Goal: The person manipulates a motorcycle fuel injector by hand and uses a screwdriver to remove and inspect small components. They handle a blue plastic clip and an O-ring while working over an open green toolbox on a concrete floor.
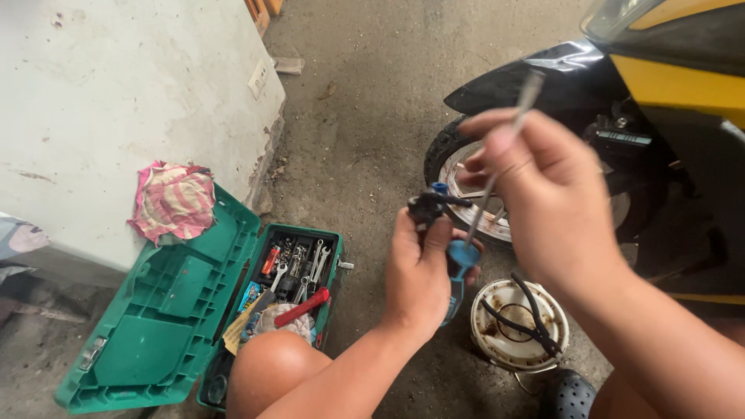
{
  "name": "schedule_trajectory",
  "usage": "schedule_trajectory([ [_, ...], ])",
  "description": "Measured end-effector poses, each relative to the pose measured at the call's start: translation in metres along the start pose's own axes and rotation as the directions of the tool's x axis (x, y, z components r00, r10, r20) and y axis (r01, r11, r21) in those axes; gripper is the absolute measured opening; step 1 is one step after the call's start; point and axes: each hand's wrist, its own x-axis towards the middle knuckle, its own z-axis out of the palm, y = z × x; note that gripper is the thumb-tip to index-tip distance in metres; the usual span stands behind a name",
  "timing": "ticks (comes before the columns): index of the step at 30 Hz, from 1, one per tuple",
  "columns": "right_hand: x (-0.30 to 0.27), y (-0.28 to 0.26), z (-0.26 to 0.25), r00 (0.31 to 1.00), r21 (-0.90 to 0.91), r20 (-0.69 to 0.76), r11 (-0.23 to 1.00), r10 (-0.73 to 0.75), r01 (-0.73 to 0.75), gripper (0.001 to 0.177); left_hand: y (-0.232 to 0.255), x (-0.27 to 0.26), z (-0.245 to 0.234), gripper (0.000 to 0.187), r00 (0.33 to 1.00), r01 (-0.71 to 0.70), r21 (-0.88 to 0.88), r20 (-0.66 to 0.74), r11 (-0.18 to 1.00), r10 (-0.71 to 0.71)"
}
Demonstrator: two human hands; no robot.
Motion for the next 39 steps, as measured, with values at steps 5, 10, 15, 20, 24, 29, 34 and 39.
schedule_trajectory([
  [5, -0.039, 0.04, 0.012, 0.968, -0.03, 0.249, 0.999, -0.006, 0.014, 0.061, 0.011, 0.01, -0.012, 0.026, 0.984, -0.082, 0.033, -0.158, 0.996, 0.086],
  [10, -0.064, 0.066, 0.019, 0.936, -0.126, 0.311, 0.983, 0.166, -0.133, 0.077, 0.01, 0.01, -0.024, 0.026, 0.975, -0.091, 0.046, -0.198, 0.995, 0.099],
  [15, -0.063, 0.066, 0.004, 0.926, -0.251, 0.28, 0.95, 0.254, -0.185, 0.079, 0.016, 0.01, -0.034, 0.027, 0.988, -0.132, -0.015, -0.087, 0.991, 0.13],
  [20, -0.064, 0.064, -0.033, 0.915, -0.203, 0.239, 0.939, 0.324, -0.279, 0.071, 0.039, 0.021, -0.065, 0.024, 0.969, -0.171, -0.026, -0.185, 0.985, 0.163],
  [24, -0.066, 0.059, -0.063, 0.863, -0.524, 0.363, 0.843, 0.351, -0.122, 0.081, 0.053, 0.019, -0.083, 0.022, 0.966, -0.171, -0.031, -0.204, 0.985, 0.161],
  [29, -0.069, 0.051, -0.064, 0.746, -0.634, 0.418, 0.754, 0.518, -0.169, 0.084, 0.057, 0.017, -0.091, 0.021, 0.969, -0.191, -0.06, -0.172, 0.98, 0.178],
  [34, -0.065, 0.039, -0.059, 0.668, -0.745, 0.32, 0.614, 0.672, -0.26, 0.086, 0.059, 0.018, -0.09, 0.016, 0.956, -0.227, 0.034, -0.184, 0.973, 0.229],
  [39, -0.064, 0.033, -0.064, 0.765, -0.687, 0.382, 0.713, 0.518, -0.139, 0.084, 0.064, 0.019, -0.087, 0.013, 0.928, -0.257, 0.261, -0.201, 0.931, 0.312],
])
